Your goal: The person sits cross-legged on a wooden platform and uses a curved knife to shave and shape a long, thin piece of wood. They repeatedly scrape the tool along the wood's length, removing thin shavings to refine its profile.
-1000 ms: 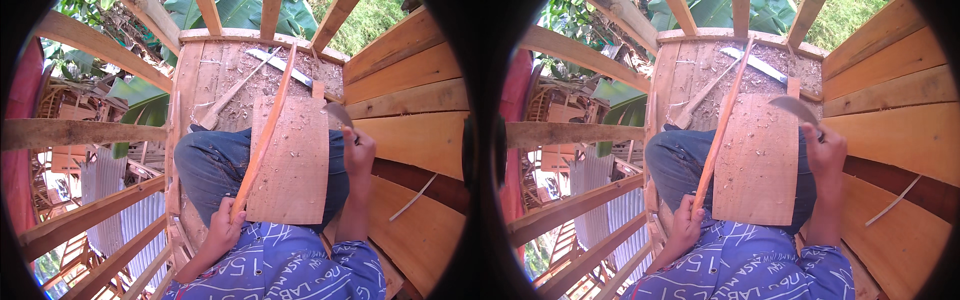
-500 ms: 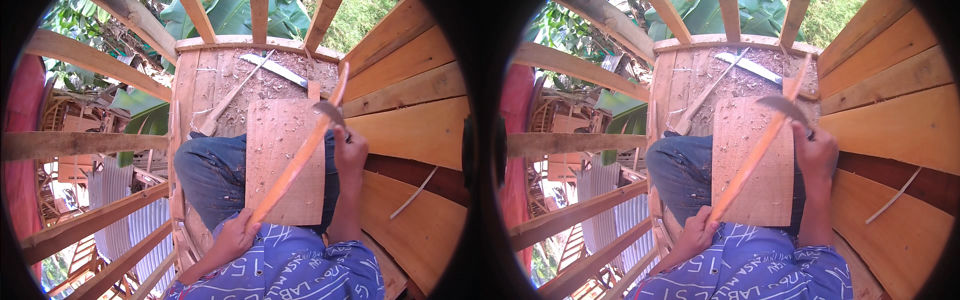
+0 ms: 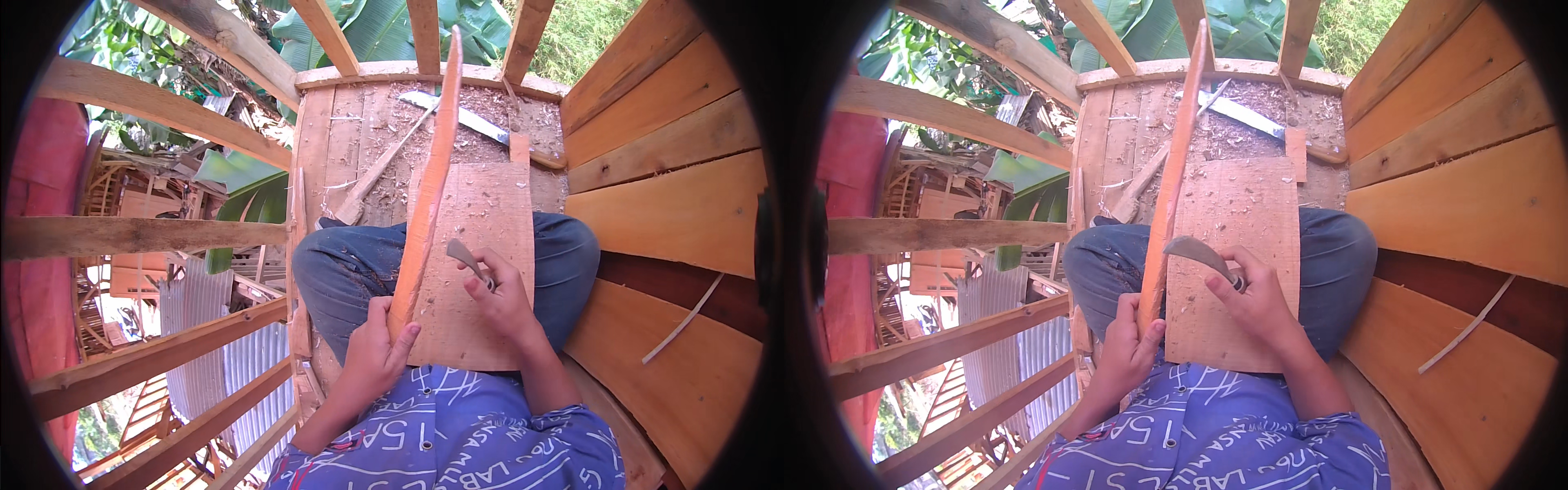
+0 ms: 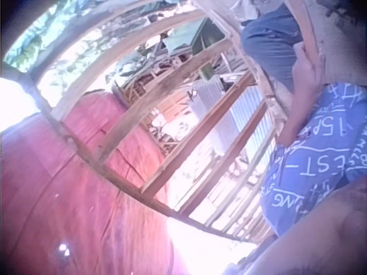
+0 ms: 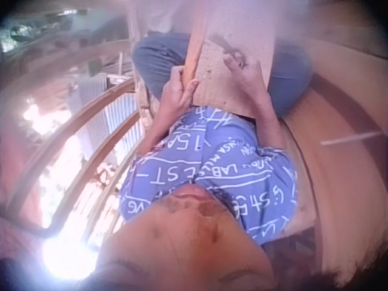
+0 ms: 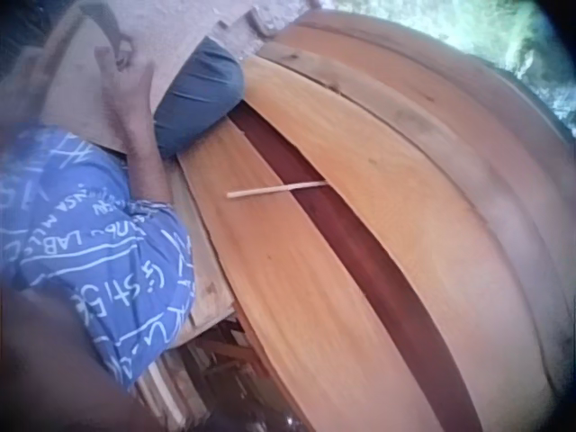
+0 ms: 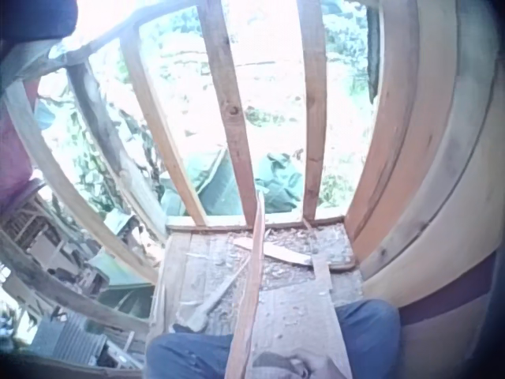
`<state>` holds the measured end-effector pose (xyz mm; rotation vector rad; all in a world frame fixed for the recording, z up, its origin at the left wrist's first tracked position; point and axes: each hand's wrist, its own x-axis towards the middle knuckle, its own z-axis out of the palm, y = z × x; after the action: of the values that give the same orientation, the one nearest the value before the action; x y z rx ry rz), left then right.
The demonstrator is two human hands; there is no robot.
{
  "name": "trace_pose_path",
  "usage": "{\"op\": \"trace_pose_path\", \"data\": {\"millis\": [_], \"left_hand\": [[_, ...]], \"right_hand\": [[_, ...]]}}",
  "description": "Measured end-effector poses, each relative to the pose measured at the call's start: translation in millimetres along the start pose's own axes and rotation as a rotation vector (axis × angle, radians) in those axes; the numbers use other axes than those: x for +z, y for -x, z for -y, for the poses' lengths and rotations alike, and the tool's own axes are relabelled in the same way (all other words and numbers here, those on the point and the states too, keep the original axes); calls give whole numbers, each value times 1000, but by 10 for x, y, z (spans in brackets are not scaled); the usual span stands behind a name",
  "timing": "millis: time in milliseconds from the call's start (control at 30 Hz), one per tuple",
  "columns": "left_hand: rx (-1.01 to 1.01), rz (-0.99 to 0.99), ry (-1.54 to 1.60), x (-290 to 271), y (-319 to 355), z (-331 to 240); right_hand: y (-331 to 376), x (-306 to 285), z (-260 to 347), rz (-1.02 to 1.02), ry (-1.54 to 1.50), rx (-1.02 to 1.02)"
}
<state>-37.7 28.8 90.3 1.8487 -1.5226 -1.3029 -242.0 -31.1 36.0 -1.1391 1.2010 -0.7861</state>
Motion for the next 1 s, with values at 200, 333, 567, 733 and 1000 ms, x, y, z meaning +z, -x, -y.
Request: {"op": "trace_pose_path", "data": {"millis": [200,333,567,733,1000], "left_hand": [[95,79,-110,128,-28,-66],[185,118,-134,129,-92,-108],[-281,673,905,172,-255,13],[-378,668,1018,188,-248,-17],[-359,707,1223,-22,-286,-10]], "right_hand": [[26,165,112,61,-240,-58],[60,68,101,110,-438,186],[87,21,111,81,-543,139],[21,-65,135,-49,-198,-31],[26,-186,118,-157,596,-332]]}}
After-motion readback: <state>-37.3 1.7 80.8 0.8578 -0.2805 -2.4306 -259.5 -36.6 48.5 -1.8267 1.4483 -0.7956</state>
